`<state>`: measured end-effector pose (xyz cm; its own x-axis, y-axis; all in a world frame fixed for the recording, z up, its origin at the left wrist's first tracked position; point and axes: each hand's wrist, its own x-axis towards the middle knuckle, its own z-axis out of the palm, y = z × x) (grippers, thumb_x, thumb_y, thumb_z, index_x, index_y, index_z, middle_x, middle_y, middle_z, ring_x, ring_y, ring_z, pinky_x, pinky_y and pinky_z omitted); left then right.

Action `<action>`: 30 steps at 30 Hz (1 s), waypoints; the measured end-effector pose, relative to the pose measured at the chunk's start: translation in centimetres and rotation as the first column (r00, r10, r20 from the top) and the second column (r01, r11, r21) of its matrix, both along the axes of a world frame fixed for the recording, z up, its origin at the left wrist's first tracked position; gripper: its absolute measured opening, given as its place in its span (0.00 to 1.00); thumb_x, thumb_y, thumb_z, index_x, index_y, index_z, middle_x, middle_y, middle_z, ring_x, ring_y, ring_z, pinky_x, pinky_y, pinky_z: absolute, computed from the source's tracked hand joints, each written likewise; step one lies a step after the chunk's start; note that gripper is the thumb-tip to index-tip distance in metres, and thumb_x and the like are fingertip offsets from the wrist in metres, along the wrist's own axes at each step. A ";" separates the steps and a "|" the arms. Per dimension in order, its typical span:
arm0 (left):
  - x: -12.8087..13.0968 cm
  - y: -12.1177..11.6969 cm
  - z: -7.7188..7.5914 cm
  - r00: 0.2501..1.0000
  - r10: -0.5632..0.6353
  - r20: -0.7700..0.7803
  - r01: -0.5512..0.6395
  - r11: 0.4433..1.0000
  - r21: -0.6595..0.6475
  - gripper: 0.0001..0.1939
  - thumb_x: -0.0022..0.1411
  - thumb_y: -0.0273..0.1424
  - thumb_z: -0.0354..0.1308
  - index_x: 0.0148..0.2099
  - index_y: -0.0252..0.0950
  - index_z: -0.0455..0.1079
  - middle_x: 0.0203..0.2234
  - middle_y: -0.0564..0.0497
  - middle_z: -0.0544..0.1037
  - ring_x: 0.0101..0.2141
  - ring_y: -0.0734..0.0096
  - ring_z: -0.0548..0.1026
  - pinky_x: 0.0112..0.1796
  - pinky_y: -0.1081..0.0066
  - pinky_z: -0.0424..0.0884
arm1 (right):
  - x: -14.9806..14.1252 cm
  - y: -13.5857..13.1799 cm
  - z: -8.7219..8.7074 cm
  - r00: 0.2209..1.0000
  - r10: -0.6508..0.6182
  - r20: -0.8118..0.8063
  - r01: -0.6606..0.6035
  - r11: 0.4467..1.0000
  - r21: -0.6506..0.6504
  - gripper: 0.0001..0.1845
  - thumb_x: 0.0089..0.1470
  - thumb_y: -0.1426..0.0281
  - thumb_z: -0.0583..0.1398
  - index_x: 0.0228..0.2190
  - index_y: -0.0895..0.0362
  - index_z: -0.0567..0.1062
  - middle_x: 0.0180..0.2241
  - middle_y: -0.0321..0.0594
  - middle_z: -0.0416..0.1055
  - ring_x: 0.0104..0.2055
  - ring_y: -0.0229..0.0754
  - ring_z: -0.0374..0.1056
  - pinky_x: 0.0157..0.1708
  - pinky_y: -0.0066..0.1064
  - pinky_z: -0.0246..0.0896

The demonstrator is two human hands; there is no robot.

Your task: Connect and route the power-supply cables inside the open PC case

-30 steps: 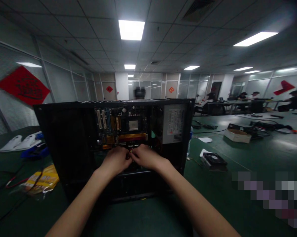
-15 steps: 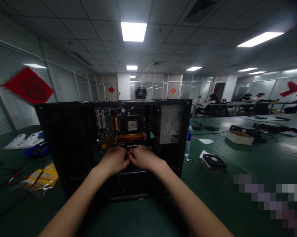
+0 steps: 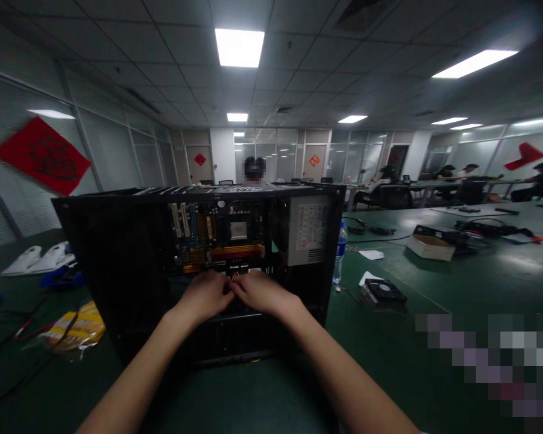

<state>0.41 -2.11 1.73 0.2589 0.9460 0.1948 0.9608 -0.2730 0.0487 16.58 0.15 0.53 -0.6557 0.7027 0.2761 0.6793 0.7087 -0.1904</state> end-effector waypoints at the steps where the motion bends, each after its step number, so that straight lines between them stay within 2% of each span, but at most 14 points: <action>1: -0.1 0.1 -0.1 0.999 0.006 0.032 -0.006 1.000 -0.025 0.13 0.59 0.36 0.52 0.34 0.36 0.76 0.31 0.42 0.80 0.33 0.60 0.77 0.33 0.69 0.66 | 0.0 0.0 0.1 1.000 0.006 0.000 -0.006 1.000 -0.002 0.22 0.66 0.63 0.47 0.41 0.58 0.77 0.40 0.49 0.77 0.43 0.47 0.73 0.39 0.32 0.61; 8: -0.5 0.1 -0.5 0.988 0.000 0.152 0.016 0.994 -0.104 0.10 0.58 0.33 0.53 0.34 0.36 0.75 0.32 0.43 0.80 0.35 0.62 0.77 0.34 0.70 0.65 | -0.1 -0.3 0.6 1.000 0.002 0.013 -0.001 0.997 -0.082 0.20 0.65 0.63 0.49 0.42 0.58 0.78 0.42 0.48 0.77 0.45 0.47 0.73 0.40 0.31 0.60; 19: -0.8 0.2 -0.6 0.967 -0.020 0.255 0.054 0.991 -0.124 0.10 0.59 0.31 0.51 0.33 0.36 0.74 0.31 0.44 0.80 0.33 0.64 0.77 0.32 0.71 0.63 | -0.2 -0.1 0.3 1.000 -0.008 -0.013 0.007 0.998 -0.067 0.21 0.65 0.63 0.47 0.40 0.58 0.78 0.38 0.49 0.78 0.41 0.47 0.74 0.37 0.30 0.61; 22: -0.7 0.2 -0.5 0.968 -0.016 0.249 0.050 0.990 -0.133 0.12 0.61 0.32 0.50 0.34 0.36 0.74 0.32 0.44 0.80 0.34 0.64 0.77 0.32 0.71 0.63 | -0.3 -0.1 0.4 1.000 -0.030 0.002 0.030 0.999 -0.042 0.20 0.64 0.66 0.47 0.39 0.58 0.78 0.38 0.49 0.78 0.40 0.47 0.74 0.36 0.30 0.61; 27: -0.4 0.1 0.0 0.987 0.033 0.158 -0.017 0.995 -0.097 0.14 0.62 0.36 0.50 0.32 0.36 0.74 0.30 0.43 0.80 0.32 0.62 0.77 0.31 0.70 0.62 | -0.4 0.1 0.3 0.998 -0.034 0.047 0.036 0.999 -0.029 0.20 0.63 0.67 0.47 0.38 0.60 0.78 0.37 0.51 0.77 0.38 0.48 0.74 0.35 0.31 0.62; 30: -0.3 0.1 0.3 0.993 0.026 0.118 -0.014 0.995 -0.101 0.15 0.62 0.37 0.50 0.33 0.36 0.75 0.31 0.42 0.80 0.34 0.60 0.77 0.30 0.69 0.62 | -0.3 0.4 0.1 0.998 -0.042 0.039 0.043 0.999 -0.016 0.20 0.63 0.67 0.48 0.38 0.61 0.78 0.37 0.52 0.77 0.38 0.48 0.74 0.35 0.32 0.62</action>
<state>0.15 -2.06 2.02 0.2204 0.9671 0.1273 0.9518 -0.2417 0.1886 16.24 0.50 0.60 -0.6349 0.7347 0.2390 0.7161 0.6757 -0.1750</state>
